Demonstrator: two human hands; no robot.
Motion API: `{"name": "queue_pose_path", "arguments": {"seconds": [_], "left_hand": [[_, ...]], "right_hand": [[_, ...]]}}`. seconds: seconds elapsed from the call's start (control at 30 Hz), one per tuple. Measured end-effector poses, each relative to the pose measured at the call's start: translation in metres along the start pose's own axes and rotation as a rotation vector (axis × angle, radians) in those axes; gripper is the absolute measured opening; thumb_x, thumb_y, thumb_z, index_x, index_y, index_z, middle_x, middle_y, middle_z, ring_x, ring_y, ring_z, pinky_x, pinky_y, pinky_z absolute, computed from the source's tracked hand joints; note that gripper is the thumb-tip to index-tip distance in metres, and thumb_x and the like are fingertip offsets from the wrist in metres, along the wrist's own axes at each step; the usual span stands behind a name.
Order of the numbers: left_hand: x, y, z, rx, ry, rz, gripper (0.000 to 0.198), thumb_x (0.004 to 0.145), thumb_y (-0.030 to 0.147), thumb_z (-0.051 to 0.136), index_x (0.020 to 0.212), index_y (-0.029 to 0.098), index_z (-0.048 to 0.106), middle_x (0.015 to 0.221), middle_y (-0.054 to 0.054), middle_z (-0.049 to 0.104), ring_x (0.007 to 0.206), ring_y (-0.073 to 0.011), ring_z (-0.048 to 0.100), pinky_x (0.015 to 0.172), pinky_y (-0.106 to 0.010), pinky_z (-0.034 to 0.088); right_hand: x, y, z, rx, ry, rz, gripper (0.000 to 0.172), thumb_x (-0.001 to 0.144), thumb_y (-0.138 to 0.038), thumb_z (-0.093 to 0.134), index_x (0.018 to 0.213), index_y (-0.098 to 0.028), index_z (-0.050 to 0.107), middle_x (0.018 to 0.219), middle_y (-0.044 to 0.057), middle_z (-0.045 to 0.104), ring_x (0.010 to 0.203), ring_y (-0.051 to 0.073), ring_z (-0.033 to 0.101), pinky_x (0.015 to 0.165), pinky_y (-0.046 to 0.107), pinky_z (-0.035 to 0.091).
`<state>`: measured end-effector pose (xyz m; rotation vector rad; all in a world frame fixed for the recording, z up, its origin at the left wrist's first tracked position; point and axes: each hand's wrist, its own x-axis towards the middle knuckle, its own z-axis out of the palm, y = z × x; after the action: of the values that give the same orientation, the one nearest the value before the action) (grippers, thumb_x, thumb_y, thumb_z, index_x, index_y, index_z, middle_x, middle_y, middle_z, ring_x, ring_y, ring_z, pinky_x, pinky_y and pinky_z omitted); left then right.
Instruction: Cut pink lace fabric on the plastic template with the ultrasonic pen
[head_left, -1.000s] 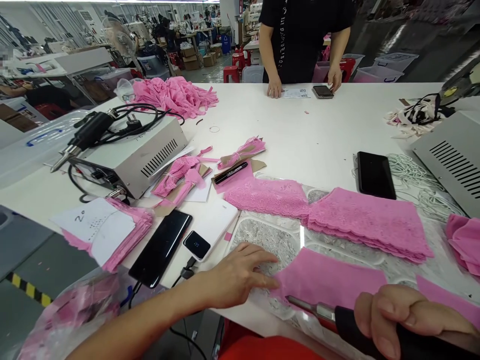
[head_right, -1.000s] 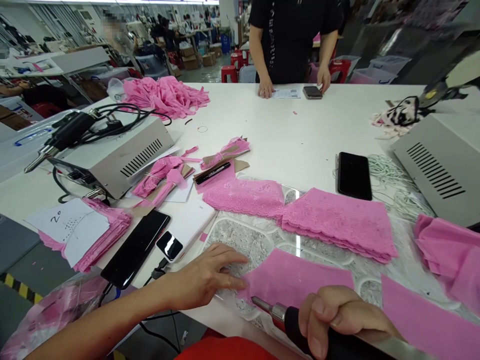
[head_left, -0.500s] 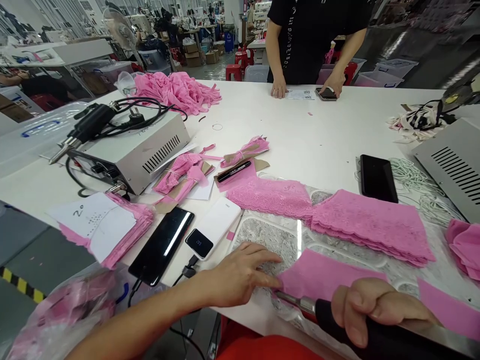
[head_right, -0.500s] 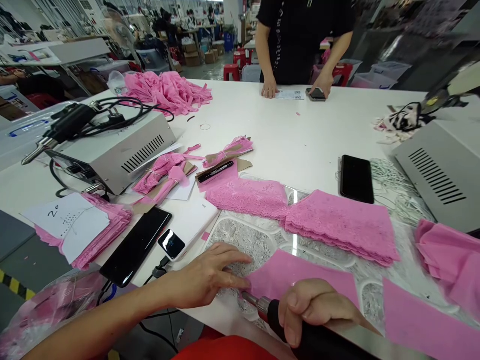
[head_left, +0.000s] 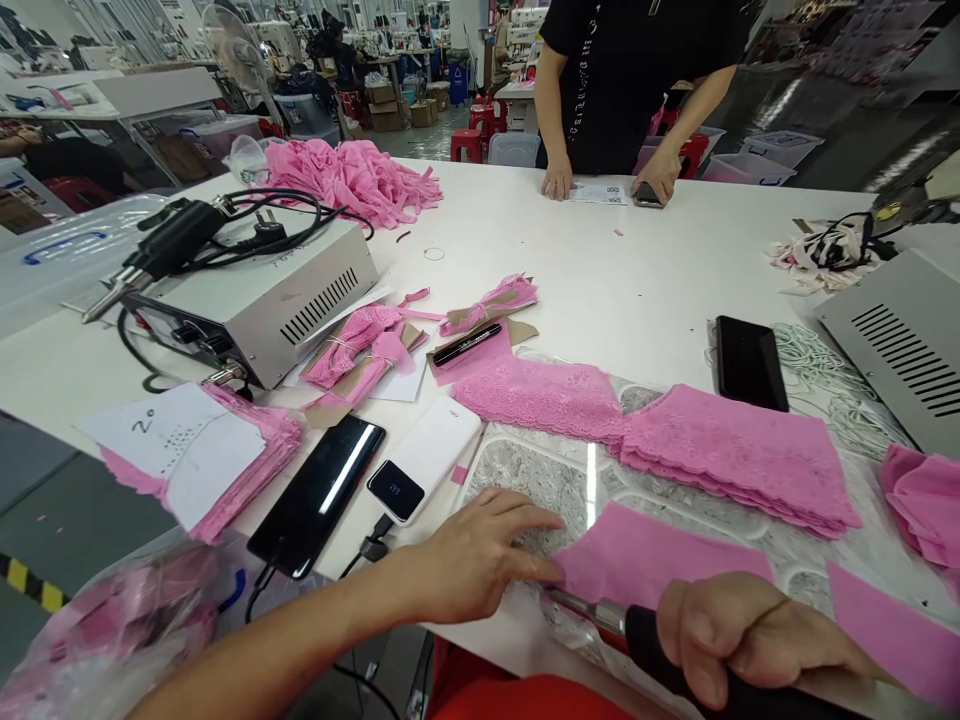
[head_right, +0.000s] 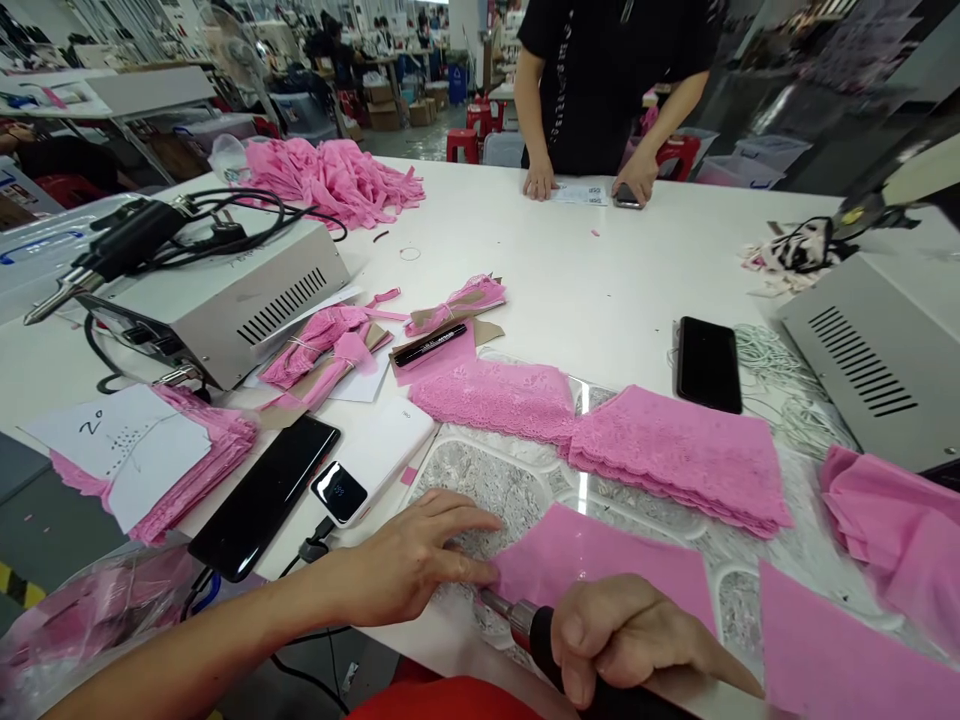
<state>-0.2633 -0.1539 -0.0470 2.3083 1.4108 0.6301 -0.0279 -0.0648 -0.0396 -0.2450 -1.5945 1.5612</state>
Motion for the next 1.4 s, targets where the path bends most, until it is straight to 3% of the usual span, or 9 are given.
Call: {"name": "queue_pose_path", "arguments": {"seconds": [0.1,0.17,0.37,0.5,0.63,0.83,1.4], "left_hand": [[-0.001,0.001,-0.003,0.0,0.015,-0.004,0.05,0.074,-0.005,0.049,0.107,0.025,0.072,0.131,-0.006,0.061,0.12,-0.0252,0.053,0.099,-0.041,0.045],[-0.001,0.003,-0.006,-0.013,0.025,-0.004,0.052,0.075,-0.005,0.047,0.11,0.025,0.071,0.13,-0.006,0.061,0.119,-0.0248,0.053,0.099,-0.042,0.046],[0.015,0.009,-0.01,-0.003,0.094,0.058,0.041,0.089,0.001,0.042,0.116,0.021,0.065,0.124,-0.009,0.066,0.111,-0.0215,0.059,0.097,-0.041,0.049],[0.029,0.011,0.006,0.109,0.108,0.15,0.033,0.095,0.007,0.044,0.119,0.019,0.063,0.128,-0.009,0.065,0.118,-0.0225,0.058,0.104,-0.044,0.044],[0.035,0.01,0.019,0.234,0.061,0.15,0.033,0.098,0.014,0.045,0.127,0.02,0.059,0.136,-0.008,0.06,0.129,-0.0261,0.052,0.109,-0.049,0.039],[0.039,0.014,0.019,0.302,0.004,0.14,0.035,0.1,0.021,0.046,0.134,0.021,0.055,0.143,-0.007,0.055,0.134,-0.0274,0.047,0.112,-0.049,0.036],[0.038,0.016,0.019,0.315,-0.012,0.106,0.034,0.1,0.026,0.047,0.132,0.025,0.057,0.145,-0.003,0.052,0.136,-0.0267,0.046,0.111,-0.048,0.038]], "right_hand": [[0.005,0.001,-0.002,0.002,-0.065,-0.074,0.022,0.086,-0.038,0.064,0.108,-0.033,0.065,0.081,0.002,0.064,0.036,0.009,0.048,0.036,0.027,0.046],[0.007,-0.006,-0.004,-0.025,-0.016,-0.094,0.024,0.087,-0.039,0.063,0.11,-0.032,0.064,0.083,0.002,0.063,0.036,0.008,0.047,0.035,0.026,0.045],[0.009,-0.037,-0.024,-0.171,0.464,-0.042,0.016,0.086,-0.036,0.063,0.097,-0.025,0.066,0.086,0.004,0.054,0.064,0.016,0.055,0.061,0.035,0.055],[0.012,-0.031,-0.044,-0.119,0.604,-0.148,0.018,0.08,-0.032,0.065,0.095,-0.022,0.067,0.094,0.003,0.053,0.061,0.012,0.049,0.061,0.034,0.051],[0.019,-0.02,-0.045,-0.076,0.556,-0.148,0.019,0.082,-0.031,0.064,0.098,-0.022,0.067,0.094,0.003,0.055,0.062,0.012,0.052,0.061,0.034,0.051],[0.03,-0.016,-0.033,-0.085,0.451,-0.13,0.017,0.084,-0.029,0.064,0.099,-0.023,0.066,0.093,0.003,0.056,0.064,0.012,0.055,0.062,0.033,0.052],[0.036,-0.011,-0.03,-0.14,0.455,-0.158,0.014,0.085,-0.029,0.065,0.098,-0.022,0.065,0.088,0.003,0.059,0.064,0.012,0.055,0.064,0.031,0.052]]}}
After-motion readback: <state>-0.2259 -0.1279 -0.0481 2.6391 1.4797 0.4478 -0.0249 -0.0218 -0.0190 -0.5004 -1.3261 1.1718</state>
